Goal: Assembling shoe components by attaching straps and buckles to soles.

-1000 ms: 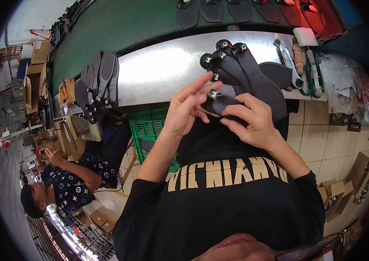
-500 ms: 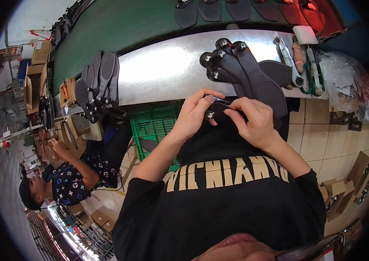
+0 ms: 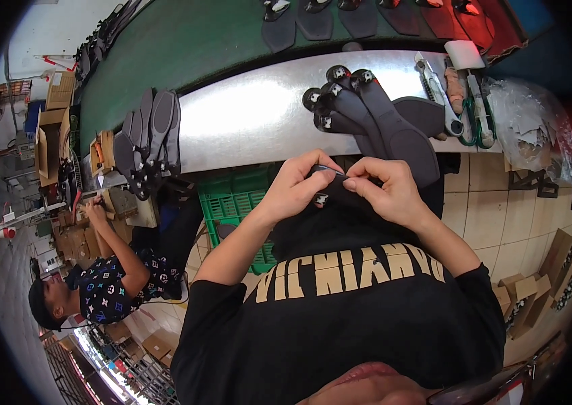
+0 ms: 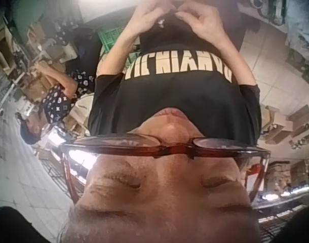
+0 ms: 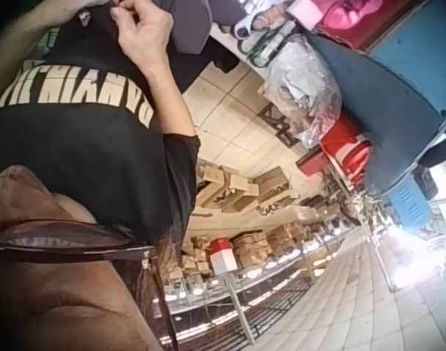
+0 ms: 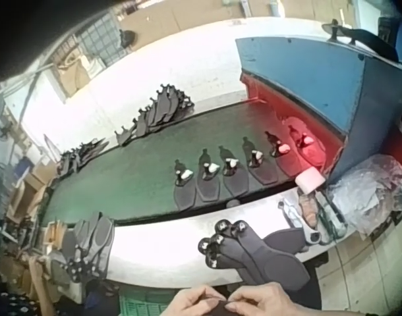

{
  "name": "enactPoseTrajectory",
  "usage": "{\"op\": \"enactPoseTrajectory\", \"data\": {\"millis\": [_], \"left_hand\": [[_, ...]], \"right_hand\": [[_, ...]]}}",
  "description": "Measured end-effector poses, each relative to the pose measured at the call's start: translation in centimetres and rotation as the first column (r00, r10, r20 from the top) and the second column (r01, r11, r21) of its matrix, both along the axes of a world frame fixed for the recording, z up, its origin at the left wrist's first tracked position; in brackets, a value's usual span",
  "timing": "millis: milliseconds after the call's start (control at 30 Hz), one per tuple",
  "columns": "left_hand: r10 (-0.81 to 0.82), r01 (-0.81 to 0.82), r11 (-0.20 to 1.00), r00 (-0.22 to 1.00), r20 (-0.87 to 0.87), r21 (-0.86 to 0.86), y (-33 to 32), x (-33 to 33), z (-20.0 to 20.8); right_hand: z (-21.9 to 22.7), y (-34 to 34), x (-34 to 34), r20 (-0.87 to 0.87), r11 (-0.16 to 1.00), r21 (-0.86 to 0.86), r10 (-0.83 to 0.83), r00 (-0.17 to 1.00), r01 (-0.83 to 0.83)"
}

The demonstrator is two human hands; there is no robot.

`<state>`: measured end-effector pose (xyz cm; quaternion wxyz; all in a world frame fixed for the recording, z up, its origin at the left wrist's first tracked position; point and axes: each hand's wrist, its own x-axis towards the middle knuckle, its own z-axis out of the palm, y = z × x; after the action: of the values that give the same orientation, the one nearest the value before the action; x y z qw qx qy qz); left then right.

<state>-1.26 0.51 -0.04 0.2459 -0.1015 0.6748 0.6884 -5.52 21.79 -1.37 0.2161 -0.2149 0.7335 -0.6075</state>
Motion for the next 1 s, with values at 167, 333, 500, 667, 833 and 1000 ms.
{"op": "enactPoseTrajectory", "data": {"millis": [167, 333, 500, 667, 833, 1000], "left_hand": [[-0.010, -0.001, 0.999, 0.974, -0.225, -0.046, -1.4, -3.6, 1.8], [0.326, -0.416, 0.905, 0.812, -0.485, -0.088, -5.9, -12.4, 1.2], [0.275, -0.641, 0.618, 0.719, -0.638, -0.455, -14.0, -22.2, -7.0], [0.111, -0.630, 0.419, 0.751, -0.651, -0.654, -13.7, -28.5, -8.3], [0.005, -0.609, 0.345, 0.762, -0.647, -0.714, -12.2, -28.8, -9.6], [0.116, -0.789, 0.350, 0.571, -0.813, -0.504, -9.8, -26.6, -8.8]], "right_hand": [[1.3, 0.1, -3.0, 0.260, 0.973, -0.217, -0.017, 0.965, 0.075], [-2.0, 1.2, -6.8, -0.163, 0.824, -0.093, -0.566, 0.808, 0.559], [-3.6, 0.9, -7.5, -0.792, 0.768, 0.106, -0.319, 0.520, 0.632], [-3.9, 1.3, -7.8, -0.809, 0.771, 0.133, -0.279, 0.518, 0.623], [-3.5, 1.3, -7.8, -0.775, 0.771, 0.139, -0.306, 0.553, 0.622], [-3.8, 1.4, -7.5, -0.792, 0.775, 0.114, -0.307, 0.528, 0.622]]}}
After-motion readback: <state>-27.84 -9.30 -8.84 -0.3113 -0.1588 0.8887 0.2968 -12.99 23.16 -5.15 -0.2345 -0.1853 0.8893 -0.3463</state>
